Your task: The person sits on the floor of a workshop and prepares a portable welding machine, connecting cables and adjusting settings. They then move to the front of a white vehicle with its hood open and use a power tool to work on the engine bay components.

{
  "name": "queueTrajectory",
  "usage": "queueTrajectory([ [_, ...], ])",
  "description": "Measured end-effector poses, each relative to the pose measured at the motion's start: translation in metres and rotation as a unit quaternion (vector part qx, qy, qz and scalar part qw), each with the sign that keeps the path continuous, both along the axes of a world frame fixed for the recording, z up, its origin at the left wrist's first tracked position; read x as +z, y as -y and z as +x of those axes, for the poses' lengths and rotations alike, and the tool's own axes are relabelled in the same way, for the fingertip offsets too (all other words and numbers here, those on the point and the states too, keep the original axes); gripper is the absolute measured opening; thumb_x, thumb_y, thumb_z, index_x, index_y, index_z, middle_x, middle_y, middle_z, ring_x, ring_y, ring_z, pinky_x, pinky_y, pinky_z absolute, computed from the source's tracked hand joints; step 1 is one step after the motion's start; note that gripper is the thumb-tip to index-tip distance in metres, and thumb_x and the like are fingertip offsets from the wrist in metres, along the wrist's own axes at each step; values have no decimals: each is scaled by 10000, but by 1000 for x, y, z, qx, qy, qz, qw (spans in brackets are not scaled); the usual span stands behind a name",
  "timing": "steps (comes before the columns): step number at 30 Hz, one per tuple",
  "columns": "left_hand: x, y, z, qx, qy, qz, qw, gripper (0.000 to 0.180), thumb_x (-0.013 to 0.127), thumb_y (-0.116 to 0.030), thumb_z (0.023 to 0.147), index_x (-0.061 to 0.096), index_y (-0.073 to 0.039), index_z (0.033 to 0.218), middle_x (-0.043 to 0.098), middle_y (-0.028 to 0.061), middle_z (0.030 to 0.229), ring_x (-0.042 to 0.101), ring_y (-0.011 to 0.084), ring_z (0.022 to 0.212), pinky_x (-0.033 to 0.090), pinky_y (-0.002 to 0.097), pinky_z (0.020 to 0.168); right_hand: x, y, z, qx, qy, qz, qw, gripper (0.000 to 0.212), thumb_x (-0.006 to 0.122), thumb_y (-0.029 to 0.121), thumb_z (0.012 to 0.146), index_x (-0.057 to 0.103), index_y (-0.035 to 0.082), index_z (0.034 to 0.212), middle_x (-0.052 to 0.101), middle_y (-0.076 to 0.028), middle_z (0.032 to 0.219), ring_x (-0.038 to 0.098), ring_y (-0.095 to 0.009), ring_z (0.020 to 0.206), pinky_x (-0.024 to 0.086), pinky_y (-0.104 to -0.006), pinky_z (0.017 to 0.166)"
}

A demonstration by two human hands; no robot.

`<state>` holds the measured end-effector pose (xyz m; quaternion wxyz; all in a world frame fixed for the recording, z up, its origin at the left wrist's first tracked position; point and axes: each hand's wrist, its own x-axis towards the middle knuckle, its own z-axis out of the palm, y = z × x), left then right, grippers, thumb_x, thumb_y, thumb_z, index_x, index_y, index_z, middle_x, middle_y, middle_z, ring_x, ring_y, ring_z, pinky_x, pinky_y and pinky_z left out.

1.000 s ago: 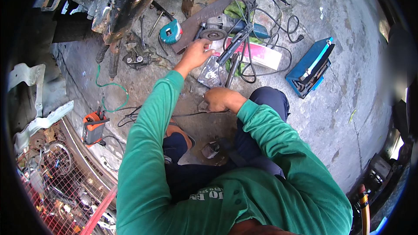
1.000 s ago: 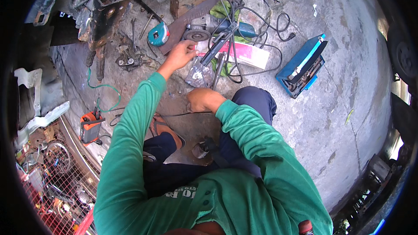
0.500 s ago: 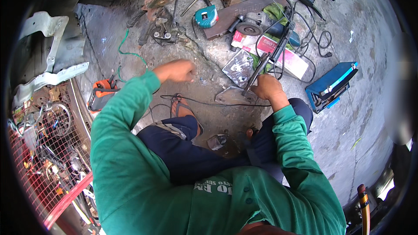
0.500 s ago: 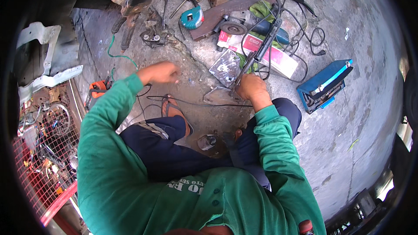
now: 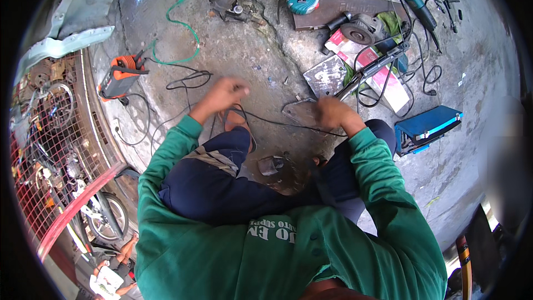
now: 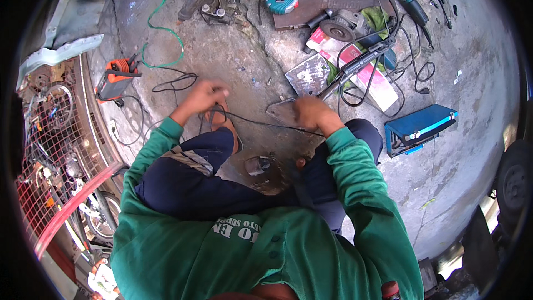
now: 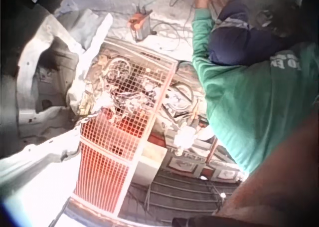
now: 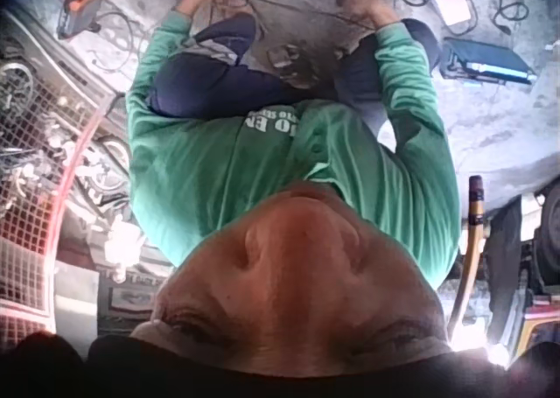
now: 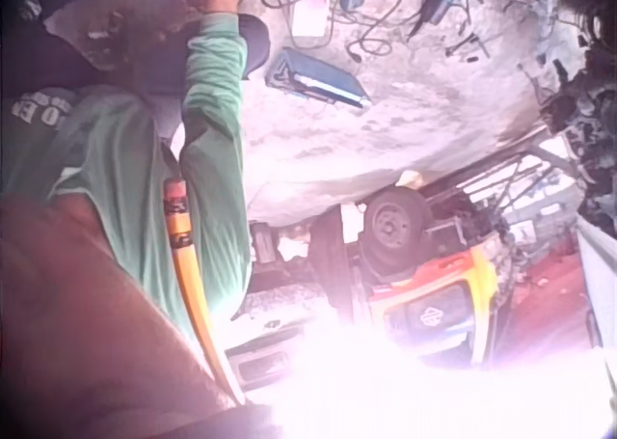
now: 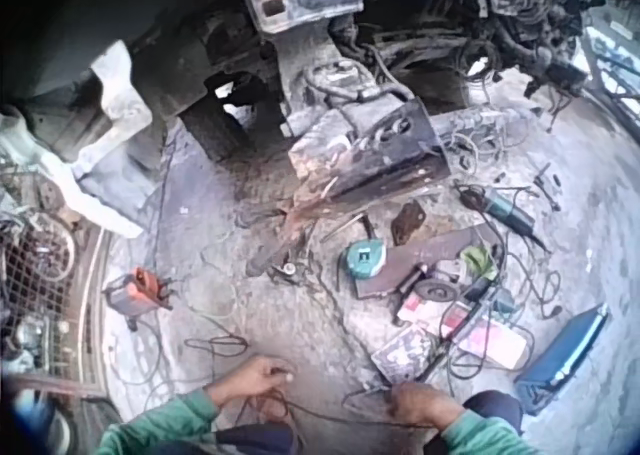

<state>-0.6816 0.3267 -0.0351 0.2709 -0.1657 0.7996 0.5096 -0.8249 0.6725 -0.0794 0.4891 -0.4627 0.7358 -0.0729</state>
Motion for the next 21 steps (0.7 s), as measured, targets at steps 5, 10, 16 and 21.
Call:
queueTrajectory([
  [5, -4, 23, -37, -78, -119, -124, 982, 299, 737, -236, 902, 715, 6, 1077, 748, 182, 981, 726, 342, 919, 553, 425, 803, 3, 22, -29, -325, -134, -194, 916, 196, 627, 156, 873, 705, 38, 1009, 712, -263, 945, 696, -442, 929, 547, -527, 826],
  [10, -47, -36, -103, -490, 8, -44, 871, 403, 753, -275, 874, 697, 34, 1128, 726, 225, 1119, 703, 392, 1033, 538, 476, 893, -16, 28, -36, -247, -144, -72, 956, 243, 647, 173, 851, 724, 46, 1042, 720, -260, 985, 693, -440, 978, 549, -512, 868],
  [16, -139, -162, -89, -418, -44, -108, 901, 435, 747, -248, 790, 703, -16, 1156, 706, 249, 1134, 669, 434, 1082, 541, 500, 914, 2, 20, -38, -313, -163, -96, 931, 255, 629, 152, 851, 731, 55, 1064, 728, -251, 992, 702, -427, 974, 554, -504, 880],
  [21, -101, -153, -100, -407, -84, -76, 906, 271, 751, -194, 811, 716, -7, 1003, 720, 235, 1005, 692, 423, 997, 542, 510, 849, 24, -3, -43, -373, -148, -148, 904, 245, 636, 126, 844, 719, 20, 1049, 719, -264, 955, 702, -427, 959, 552, -493, 871],
])
